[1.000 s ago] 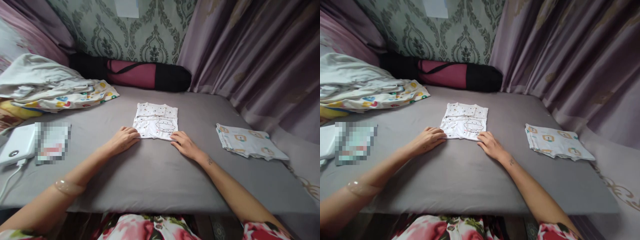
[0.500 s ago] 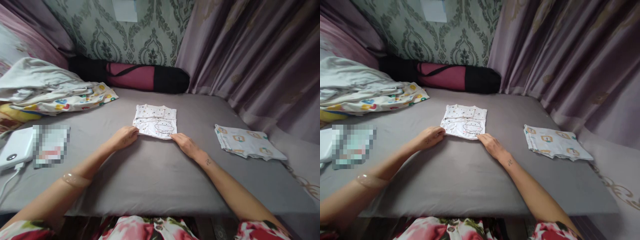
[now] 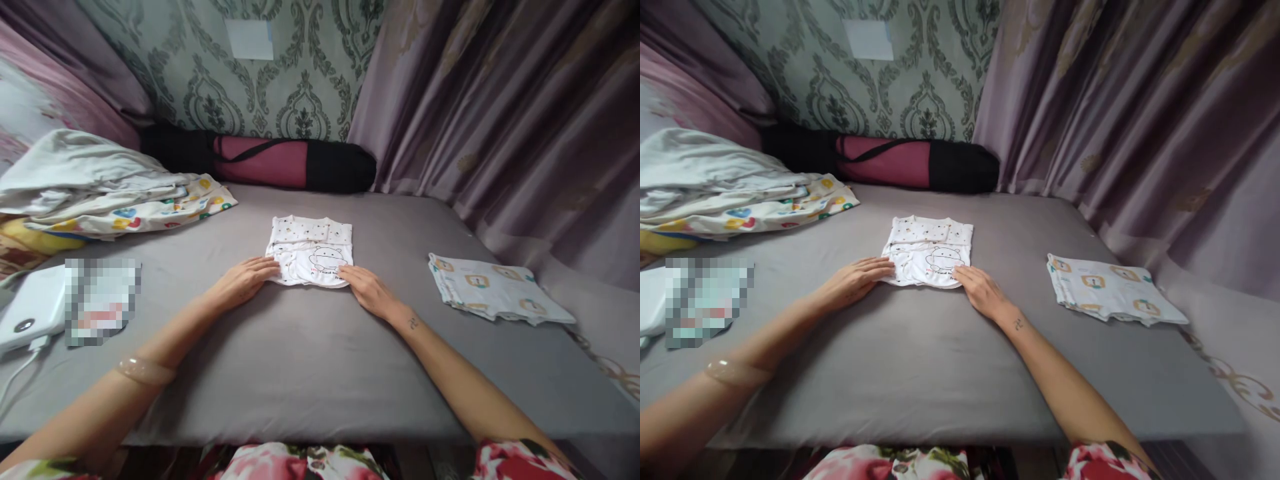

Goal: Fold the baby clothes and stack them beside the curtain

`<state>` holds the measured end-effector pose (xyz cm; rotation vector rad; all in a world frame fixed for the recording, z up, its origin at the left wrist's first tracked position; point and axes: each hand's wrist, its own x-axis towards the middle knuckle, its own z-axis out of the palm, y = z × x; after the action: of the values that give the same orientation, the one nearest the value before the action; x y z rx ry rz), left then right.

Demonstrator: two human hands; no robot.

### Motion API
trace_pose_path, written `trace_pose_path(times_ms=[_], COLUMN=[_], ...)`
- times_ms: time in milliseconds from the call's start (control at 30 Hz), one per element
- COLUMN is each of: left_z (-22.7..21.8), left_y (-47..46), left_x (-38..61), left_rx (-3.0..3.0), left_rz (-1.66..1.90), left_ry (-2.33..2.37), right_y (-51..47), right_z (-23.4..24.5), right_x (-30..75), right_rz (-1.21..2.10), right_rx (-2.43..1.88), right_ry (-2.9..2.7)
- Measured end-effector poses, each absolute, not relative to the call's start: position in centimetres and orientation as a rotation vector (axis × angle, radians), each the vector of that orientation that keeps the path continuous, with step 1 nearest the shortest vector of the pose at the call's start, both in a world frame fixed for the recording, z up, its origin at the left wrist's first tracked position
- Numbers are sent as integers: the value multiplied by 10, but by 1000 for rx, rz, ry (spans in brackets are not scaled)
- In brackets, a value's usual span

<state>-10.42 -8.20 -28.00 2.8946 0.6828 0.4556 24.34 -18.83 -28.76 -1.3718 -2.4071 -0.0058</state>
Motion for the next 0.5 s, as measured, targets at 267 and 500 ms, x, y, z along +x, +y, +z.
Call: trace_pose_path(times_ms=[267,500], left_z=[-272,-246], left_y=[-76,-98], left_x=[-115,-121], left_rx=[2835,2844], left_rz=[434,289], left_ry=[668,594], right_y=[-187,-212], right_z=[-269,-246], right_x=[252,246], right_rz=[110,81], right_rx=[-1325,-1269], right_ry=[-2448,-2513])
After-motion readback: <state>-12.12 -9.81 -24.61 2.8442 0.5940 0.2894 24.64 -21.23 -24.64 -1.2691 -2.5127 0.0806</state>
